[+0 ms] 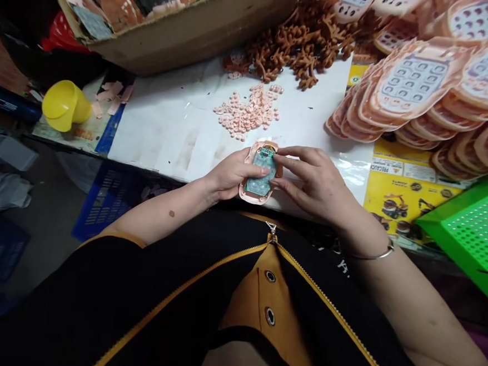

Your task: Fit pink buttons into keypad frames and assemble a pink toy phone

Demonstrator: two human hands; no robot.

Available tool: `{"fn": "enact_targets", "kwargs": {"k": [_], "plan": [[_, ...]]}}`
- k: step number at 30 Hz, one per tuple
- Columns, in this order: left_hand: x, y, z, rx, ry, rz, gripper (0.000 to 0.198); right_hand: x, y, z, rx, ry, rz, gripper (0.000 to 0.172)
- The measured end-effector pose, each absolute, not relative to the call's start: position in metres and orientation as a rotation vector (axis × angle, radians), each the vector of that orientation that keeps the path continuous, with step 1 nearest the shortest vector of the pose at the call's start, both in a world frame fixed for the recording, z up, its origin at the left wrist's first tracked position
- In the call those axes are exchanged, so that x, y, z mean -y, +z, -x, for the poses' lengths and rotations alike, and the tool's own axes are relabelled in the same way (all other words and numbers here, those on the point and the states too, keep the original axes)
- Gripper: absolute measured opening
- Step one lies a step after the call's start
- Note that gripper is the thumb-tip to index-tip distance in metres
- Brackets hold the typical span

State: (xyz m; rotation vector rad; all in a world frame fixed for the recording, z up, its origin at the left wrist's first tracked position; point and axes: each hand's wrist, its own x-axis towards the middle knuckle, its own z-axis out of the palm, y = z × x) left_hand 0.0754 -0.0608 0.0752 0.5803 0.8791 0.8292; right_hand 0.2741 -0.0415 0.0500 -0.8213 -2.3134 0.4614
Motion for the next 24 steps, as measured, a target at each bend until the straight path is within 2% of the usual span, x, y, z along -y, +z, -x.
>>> {"fn": "enact_targets", "kwargs": {"k": [13, 19, 24], "plan": [[0.057, 0.074, -0.074, -0.856, 0.797, -0.578, 0.047, 0.047, 0.044, -0.27, 2.273, 0.426, 0.879, 0.035], [0.057, 0.071, -0.072, -0.855, 0.809, -0.577, 0.05, 0.046, 0.039, -0.263, 2.25, 0.369, 0.865, 0.034], [0.059, 0.081, -0.074, -0.841, 0.737, -0.67, 0.045, 0.067, 0.061, -0.287, 2.207, 0.268, 0.924, 0.046]]}}
